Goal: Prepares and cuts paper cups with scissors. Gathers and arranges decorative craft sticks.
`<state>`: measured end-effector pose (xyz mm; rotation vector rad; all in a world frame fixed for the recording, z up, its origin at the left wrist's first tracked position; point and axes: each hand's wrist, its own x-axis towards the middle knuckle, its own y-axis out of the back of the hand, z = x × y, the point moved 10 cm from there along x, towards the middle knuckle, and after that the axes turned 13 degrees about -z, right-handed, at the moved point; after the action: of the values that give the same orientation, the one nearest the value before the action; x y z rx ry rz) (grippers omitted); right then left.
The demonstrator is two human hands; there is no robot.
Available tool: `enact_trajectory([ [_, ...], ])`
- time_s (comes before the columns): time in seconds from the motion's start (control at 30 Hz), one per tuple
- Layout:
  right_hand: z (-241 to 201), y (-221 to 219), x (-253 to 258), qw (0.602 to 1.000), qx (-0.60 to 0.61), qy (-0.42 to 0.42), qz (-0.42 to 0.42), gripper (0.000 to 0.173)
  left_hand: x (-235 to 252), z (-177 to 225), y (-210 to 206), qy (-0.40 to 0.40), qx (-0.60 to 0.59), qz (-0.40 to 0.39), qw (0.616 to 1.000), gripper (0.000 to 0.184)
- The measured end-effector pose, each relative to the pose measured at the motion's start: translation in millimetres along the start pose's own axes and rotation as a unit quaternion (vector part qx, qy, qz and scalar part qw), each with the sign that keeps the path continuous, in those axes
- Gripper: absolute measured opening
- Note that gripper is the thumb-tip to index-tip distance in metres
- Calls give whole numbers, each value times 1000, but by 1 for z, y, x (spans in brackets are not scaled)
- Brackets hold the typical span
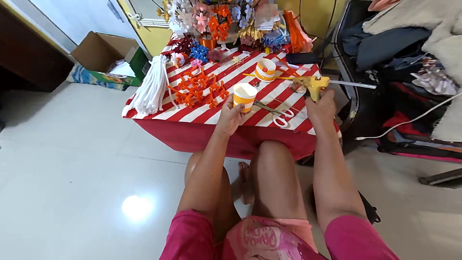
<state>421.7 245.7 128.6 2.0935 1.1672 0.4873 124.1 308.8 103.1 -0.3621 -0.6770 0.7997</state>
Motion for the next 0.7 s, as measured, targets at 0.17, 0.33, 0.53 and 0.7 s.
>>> enact_trajectory([
  [0.17, -10, -12, -4, 987, -112, 112, -19, 52, 1, 2, -6, -11, -26, -29, 999, 52],
  [0.33, -10, -20, -5, 981, -143, 117, -54, 55, 2, -4, -12, 11, -30, -43, 999, 58],
  [0.53, -11, -8, -16, 983, -104, 145, -46, 62, 0, -9, -12, 33, -17, -24, 999, 59],
  [0.7, -12, 19, -58, 983, 15, 154, 100, 49, -1, -10, -13, 35, -2, -26, 999, 60],
])
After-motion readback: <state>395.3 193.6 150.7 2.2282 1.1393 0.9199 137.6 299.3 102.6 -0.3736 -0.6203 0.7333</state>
